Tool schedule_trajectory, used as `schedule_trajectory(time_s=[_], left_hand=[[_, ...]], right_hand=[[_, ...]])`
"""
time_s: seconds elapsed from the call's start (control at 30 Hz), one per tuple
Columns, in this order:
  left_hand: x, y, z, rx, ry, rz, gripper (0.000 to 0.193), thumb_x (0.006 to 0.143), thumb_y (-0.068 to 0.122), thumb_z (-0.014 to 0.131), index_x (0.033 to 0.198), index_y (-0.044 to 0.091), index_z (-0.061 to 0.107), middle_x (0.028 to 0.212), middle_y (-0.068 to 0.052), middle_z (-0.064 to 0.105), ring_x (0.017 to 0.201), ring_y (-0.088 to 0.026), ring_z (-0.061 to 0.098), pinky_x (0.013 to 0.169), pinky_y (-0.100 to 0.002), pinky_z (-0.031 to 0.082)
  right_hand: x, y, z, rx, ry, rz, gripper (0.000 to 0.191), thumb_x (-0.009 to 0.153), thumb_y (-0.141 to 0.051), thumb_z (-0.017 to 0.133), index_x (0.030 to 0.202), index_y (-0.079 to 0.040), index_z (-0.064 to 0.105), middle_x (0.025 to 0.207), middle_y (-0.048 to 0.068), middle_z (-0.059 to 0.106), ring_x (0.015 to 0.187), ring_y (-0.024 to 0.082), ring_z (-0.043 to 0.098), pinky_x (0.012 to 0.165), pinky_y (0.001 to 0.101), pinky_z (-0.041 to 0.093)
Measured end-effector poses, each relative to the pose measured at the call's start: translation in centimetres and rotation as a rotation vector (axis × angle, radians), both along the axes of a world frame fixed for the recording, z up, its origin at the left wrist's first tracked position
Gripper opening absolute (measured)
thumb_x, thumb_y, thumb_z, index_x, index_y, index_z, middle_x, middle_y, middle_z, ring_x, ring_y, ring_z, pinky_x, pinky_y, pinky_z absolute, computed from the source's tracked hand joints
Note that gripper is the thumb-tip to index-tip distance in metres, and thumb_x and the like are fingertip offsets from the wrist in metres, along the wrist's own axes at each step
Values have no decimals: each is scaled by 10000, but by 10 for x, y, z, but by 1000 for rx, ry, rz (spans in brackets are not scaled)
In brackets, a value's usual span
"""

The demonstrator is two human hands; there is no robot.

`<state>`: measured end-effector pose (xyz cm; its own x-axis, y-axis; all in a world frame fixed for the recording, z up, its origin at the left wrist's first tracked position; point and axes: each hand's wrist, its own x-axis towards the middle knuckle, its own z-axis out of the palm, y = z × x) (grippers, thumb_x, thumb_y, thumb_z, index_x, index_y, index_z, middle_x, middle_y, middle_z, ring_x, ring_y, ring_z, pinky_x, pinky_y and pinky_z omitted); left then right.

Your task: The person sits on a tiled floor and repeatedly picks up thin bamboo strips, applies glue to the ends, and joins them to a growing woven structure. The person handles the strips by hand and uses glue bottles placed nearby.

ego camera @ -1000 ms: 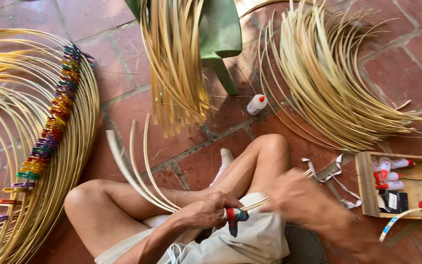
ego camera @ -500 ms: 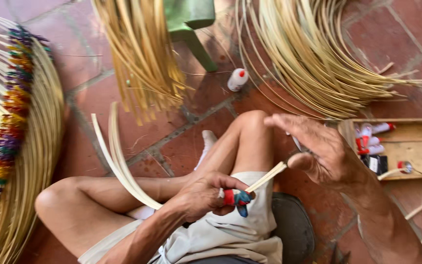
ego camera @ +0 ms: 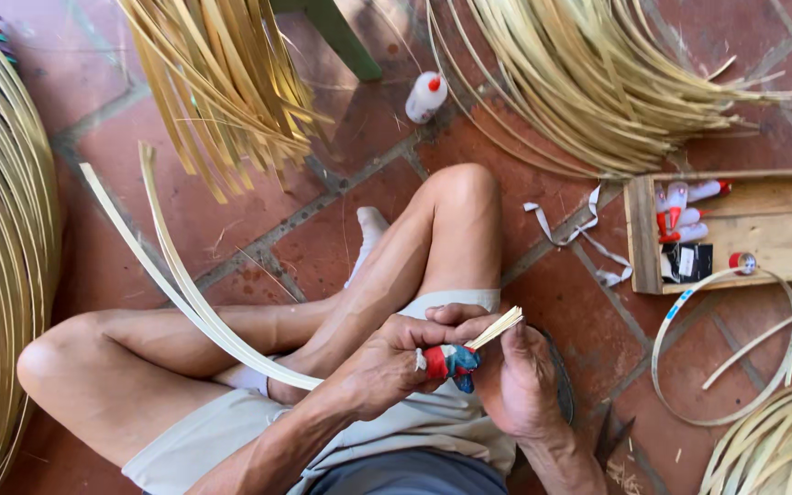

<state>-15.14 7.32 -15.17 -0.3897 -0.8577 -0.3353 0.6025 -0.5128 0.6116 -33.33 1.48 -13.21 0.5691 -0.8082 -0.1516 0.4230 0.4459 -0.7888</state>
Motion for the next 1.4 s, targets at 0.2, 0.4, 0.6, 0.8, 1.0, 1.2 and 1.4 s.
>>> schedule_trajectory(time_s=[0.2,0.4,0.6,0.8,1.0,1.2,1.4], left_hand=[[-24,10,-21,-223,-357,75,212,955,12,640,1127,43,761,811,63,581,777,-24,487,663,-217,434],[-74,37,-69,-94,-200,195,216,962,-17,592,1112,27,742,858,39,606,792,-47,539,679,-231,464],[-91,70,-91,-37,160,69,219,961,-19,558,1119,-47,708,917,-45,683,814,-121,667,725,-263,571],[-94,85,-91,-89,190,145,189,1046,53,623,1130,-92,710,935,-91,705,827,-148,688,745,-286,589],[-96,79,-78,-337,-520,478,223,982,52,664,1194,5,717,994,-122,718,886,-204,716,770,-315,583],[-66,25,-49,-972,-1866,469,481,847,147,649,1324,118,706,869,-97,627,804,-267,659,654,-413,507],[29,-6,11,-1202,-2241,342,415,808,208,634,1216,171,701,934,-84,626,888,-276,633,750,-468,478]], right_hand=[[-10,17,-24,147,8,-87,479,1065,-453,515,891,-17,611,1055,148,613,1209,369,568,1086,548,434],[-17,11,-42,313,146,-5,500,1125,-389,514,767,-43,563,872,127,579,1024,319,552,997,478,444],[-38,8,-35,406,341,260,507,1044,-355,540,656,-31,572,764,101,573,981,262,561,934,390,459],[-33,-1,-28,370,422,519,519,1042,-323,593,632,-5,583,730,98,559,810,215,511,763,348,425],[-19,-25,-34,279,232,416,454,1058,-317,573,725,-8,588,731,76,546,840,240,533,962,412,455],[-48,-40,-95,334,-466,133,523,1125,-432,469,954,22,664,1092,159,592,1218,366,462,1117,610,306],[-78,-101,-164,158,-95,104,591,1087,-417,472,1134,126,703,1153,299,655,1075,428,599,954,601,454]])
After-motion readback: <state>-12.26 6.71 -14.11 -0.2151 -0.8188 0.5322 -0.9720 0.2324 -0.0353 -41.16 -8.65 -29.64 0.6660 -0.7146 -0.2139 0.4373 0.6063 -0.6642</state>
